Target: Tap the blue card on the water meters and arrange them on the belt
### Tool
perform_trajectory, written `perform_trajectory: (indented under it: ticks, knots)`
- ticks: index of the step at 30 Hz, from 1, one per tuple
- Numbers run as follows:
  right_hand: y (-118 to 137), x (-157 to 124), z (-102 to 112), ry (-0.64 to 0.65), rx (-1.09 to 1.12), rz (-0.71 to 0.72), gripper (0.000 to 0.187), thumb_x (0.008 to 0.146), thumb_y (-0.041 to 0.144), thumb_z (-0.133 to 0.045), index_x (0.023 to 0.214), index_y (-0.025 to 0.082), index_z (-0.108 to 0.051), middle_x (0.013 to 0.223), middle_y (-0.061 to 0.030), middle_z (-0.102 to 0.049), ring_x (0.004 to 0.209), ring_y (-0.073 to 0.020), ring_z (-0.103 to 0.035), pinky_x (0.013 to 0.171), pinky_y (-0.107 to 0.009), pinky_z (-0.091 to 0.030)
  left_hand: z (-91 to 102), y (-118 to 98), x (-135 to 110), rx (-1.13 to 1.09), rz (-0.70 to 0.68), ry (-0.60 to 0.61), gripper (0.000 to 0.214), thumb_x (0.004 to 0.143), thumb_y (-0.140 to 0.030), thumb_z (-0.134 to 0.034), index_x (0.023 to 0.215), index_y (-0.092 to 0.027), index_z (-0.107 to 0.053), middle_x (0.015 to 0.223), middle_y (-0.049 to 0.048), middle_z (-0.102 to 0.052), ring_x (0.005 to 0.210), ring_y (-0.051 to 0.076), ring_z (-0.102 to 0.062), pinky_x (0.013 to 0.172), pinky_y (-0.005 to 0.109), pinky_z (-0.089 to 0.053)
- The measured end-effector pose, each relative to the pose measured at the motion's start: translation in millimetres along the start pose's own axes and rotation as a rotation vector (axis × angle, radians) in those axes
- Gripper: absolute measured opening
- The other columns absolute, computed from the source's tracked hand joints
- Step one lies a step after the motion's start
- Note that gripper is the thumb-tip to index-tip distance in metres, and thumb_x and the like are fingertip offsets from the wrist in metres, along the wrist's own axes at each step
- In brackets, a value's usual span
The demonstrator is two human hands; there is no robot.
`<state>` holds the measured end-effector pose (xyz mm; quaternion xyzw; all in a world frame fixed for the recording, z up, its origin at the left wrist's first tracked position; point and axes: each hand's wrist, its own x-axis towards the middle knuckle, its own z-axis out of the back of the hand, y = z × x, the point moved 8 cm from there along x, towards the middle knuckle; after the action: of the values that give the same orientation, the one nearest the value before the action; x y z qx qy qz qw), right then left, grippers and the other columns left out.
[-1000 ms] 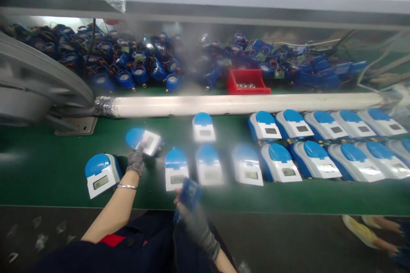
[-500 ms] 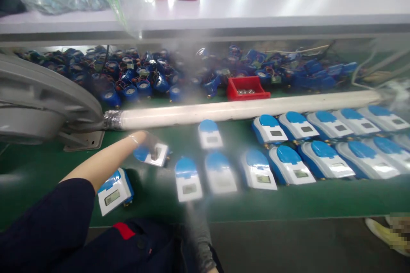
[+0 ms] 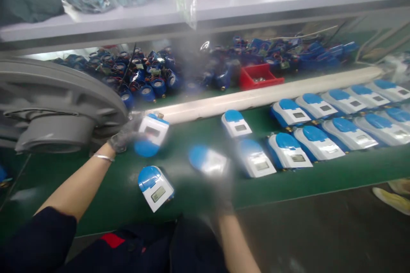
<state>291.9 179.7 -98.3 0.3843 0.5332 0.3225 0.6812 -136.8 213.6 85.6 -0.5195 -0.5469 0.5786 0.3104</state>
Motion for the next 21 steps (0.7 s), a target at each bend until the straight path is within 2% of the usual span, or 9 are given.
perform_trajectory:
  ticks: [2, 4, 7, 10, 12, 14, 16, 19, 21]
  knots:
    - [22.0, 19.4, -11.5, 0.123, -0.056, 0.024, 0.062, 0.067, 0.048, -0.076, 0.122, 0.019, -0.066, 0.092, -0.0059, -0.072, 0.073, -0.0207, -0.061, 0.063, -0.032, -0.05, 39.7, -8.0, -53.7, 0.021, -0.047, -0.033, 0.07, 0.047, -0.013, -0.092, 0.114, -0.013, -0.072, 0.112, 0.0121, -0.074, 0.112, 0.037, -0.066, 0.095, 0.043, -0.056]
    - [42.1, 37.8, -35.9, 0.325, -0.091, 0.011, 0.062, 0.064, 0.044, -0.08, 0.118, 0.015, -0.07, 0.09, -0.0069, -0.073, 0.073, -0.0206, -0.062, 0.066, -0.032, -0.049, 92.2, 5.5, -112.1, 0.057, -0.075, -0.219, 0.069, 0.054, -0.024, -0.092, 0.119, -0.017, -0.071, 0.12, 0.0095, -0.073, 0.117, 0.037, -0.064, 0.097, 0.041, -0.055]
    - [61.4, 50.3, -89.0, 0.634, -0.127, -0.093, 0.057, 0.06, 0.033, -0.085, 0.111, 0.01, -0.074, 0.084, -0.0089, -0.075, 0.076, -0.023, -0.064, 0.071, -0.034, -0.05, 155.3, 80.9, -190.3, 0.001, 0.136, -0.436, 0.064, 0.059, -0.041, -0.088, 0.117, -0.017, -0.073, 0.108, 0.0109, -0.077, 0.102, 0.037, -0.071, 0.084, 0.044, -0.06]
    - [68.5, 43.2, -142.2, 0.822, -0.146, -0.204, 0.049, 0.058, 0.021, -0.085, 0.105, 0.011, -0.076, 0.086, -0.0099, -0.076, 0.084, -0.0276, -0.067, 0.08, -0.04, -0.053, 180.8, 175.7, -244.3, -0.113, 0.436, -0.508, 0.059, 0.059, -0.048, -0.086, 0.106, -0.014, -0.075, 0.094, 0.0139, -0.078, 0.086, 0.038, -0.073, 0.073, 0.049, -0.061]
    - [68.1, 31.9, -167.1, 0.885, -0.146, -0.248, 0.049, 0.057, 0.016, -0.084, 0.105, 0.012, -0.076, 0.09, -0.0099, -0.077, 0.089, -0.0291, -0.068, 0.084, -0.043, -0.054, 187.7, 213.7, -263.4, -0.131, 0.47, -0.538, 0.056, 0.061, -0.046, -0.087, 0.106, -0.015, -0.074, 0.098, 0.0136, -0.078, 0.089, 0.037, -0.073, 0.077, 0.048, -0.06]
    - [66.3, 19.7, -178.1, 0.898, -0.132, -0.237, 0.051, 0.058, 0.016, -0.085, 0.109, 0.015, -0.075, 0.094, -0.0097, -0.077, 0.091, -0.0294, -0.068, 0.086, -0.043, -0.055, 190.9, 230.6, -272.7, -0.126, 0.471, -0.545, 0.058, 0.066, -0.051, -0.083, 0.112, -0.017, -0.071, 0.105, 0.0138, -0.077, 0.095, 0.037, -0.073, 0.082, 0.049, -0.059]
    - [61.9, 8.1, -175.1, 0.852, -0.115, -0.189, 0.054, 0.059, 0.02, -0.086, 0.112, 0.017, -0.074, 0.098, -0.01, -0.077, 0.092, -0.0291, -0.069, 0.084, -0.041, -0.056, 192.8, 224.7, -272.5, -0.014, 0.47, -0.527, 0.065, 0.07, -0.058, -0.077, 0.121, -0.017, -0.067, 0.114, 0.0153, -0.075, 0.105, 0.04, -0.07, 0.089, 0.054, -0.056]
    - [43.4, -10.9, -155.6, 0.732, -0.107, -0.175, 0.056, 0.062, 0.03, -0.087, 0.114, 0.017, -0.072, 0.1, -0.0116, -0.077, 0.086, -0.028, -0.071, 0.078, -0.04, -0.057, 186.7, 161.1, -246.8, 0.594, 0.27, -0.554, 0.081, 0.064, -0.051, -0.08, 0.134, -0.017, -0.059, 0.134, 0.0181, -0.065, 0.132, 0.043, -0.052, 0.111, 0.058, -0.039]
    - [29.5, -23.6, -142.9, 0.669, -0.092, -0.178, 0.057, 0.066, 0.039, -0.084, 0.117, 0.018, -0.07, 0.103, -0.0113, -0.076, 0.084, -0.0275, -0.071, 0.076, -0.04, -0.058, 139.5, 107.4, -209.6, 1.08, -0.032, -0.404, 0.09, 0.062, -0.041, -0.08, 0.143, -0.018, -0.052, 0.15, 0.0183, -0.052, 0.146, 0.041, -0.034, 0.122, 0.056, -0.02]
